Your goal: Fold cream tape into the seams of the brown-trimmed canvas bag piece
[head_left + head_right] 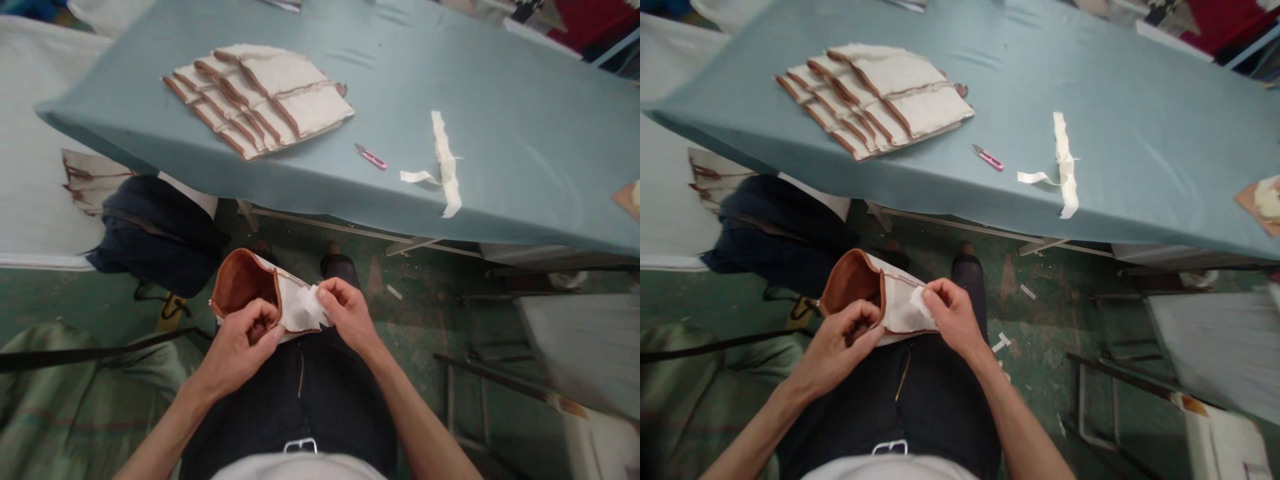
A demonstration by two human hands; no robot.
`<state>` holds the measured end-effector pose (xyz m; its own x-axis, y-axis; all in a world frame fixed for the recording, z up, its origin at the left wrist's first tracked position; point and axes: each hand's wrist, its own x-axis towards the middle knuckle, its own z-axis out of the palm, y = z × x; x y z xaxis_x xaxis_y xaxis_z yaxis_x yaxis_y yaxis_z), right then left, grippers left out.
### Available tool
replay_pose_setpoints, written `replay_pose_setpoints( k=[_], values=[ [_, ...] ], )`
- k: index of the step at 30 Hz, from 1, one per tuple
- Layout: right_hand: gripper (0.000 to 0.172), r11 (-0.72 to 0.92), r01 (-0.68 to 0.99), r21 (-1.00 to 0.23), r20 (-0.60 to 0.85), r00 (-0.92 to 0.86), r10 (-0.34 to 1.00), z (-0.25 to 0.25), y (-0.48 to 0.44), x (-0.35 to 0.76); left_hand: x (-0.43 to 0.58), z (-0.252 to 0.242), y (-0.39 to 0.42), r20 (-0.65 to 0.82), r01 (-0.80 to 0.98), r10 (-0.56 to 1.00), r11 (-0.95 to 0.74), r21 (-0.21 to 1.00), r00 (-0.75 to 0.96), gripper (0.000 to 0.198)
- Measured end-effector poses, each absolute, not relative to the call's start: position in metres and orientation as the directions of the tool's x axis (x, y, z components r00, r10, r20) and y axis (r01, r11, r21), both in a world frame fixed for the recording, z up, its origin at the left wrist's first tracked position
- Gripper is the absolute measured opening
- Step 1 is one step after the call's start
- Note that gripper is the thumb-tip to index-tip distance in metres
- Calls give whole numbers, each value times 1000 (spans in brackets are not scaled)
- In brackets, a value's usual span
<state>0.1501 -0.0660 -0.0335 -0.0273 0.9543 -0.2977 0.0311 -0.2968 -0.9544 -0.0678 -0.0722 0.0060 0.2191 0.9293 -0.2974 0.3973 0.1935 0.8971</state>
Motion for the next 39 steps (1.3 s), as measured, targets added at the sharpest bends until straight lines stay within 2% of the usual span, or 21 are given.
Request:
replay_pose_setpoints(
  k=[3, 6, 11, 14, 16, 18, 20, 22, 25, 29, 35, 39],
  values=[
    [49, -326, 58, -944, -326, -4, 945, -42, -72, 150, -72, -2, -76, -312, 459, 926, 188, 868, 211, 29],
    [48, -325, 132, -937, -314, 92, 945, -43, -74, 168, -80, -12, -76, -309, 504, 934, 183, 844, 177, 33],
    [29, -266, 361, -894, -157, 304, 940, -25, -73, 223, -86, -8, -63, -272, 490, 948, 161, 857, 164, 39],
    [21, -198, 506, -839, -38, 309, 950, -2, -77, 239, -82, 9, -49, -244, 447, 942, 120, 887, 231, 41],
    [22, -163, 555, -816, -26, 246, 969, 17, -84, 235, -77, 24, -40, -190, 415, 943, 63, 908, 273, 41],
    [26, -173, 476, -862, -119, 141, 983, 38, -91, 223, -72, 38, -32, -126, 386, 951, 7, 922, 284, 38],
    [31, -214, 294, -932, -213, 34, 976, 58, -95, 206, -67, 49, -26, -103, 359, 956, -3, 933, 275, 36],
    [30, -204, 186, -961, -213, -29, 977, 75, -94, 189, -63, 59, -24, -127, 312, 955, 38, 949, 269, 35],
    [21, -118, 169, -979, -126, -42, 991, 90, -83, 168, -56, 69, -24, -163, 228, 950, 102, 968, 267, 36],
    [19, -42, 139, -989, -47, -34, 998, 92, -65, 149, -51, 79, -25, -128, 222, 955, 68, 973, 268, 40],
    [19, -52, 104, -993, -53, -13, 998, 84, -58, 139, -50, 86, -23, -110, 207, 949, 48, 977, 296, 41],
    [19, -42, 88, -995, -42, 0, 999, 80, -59, 142, -52, 77, -23, -215, 151, 923, 175, 973, 319, 46]
  ],
)
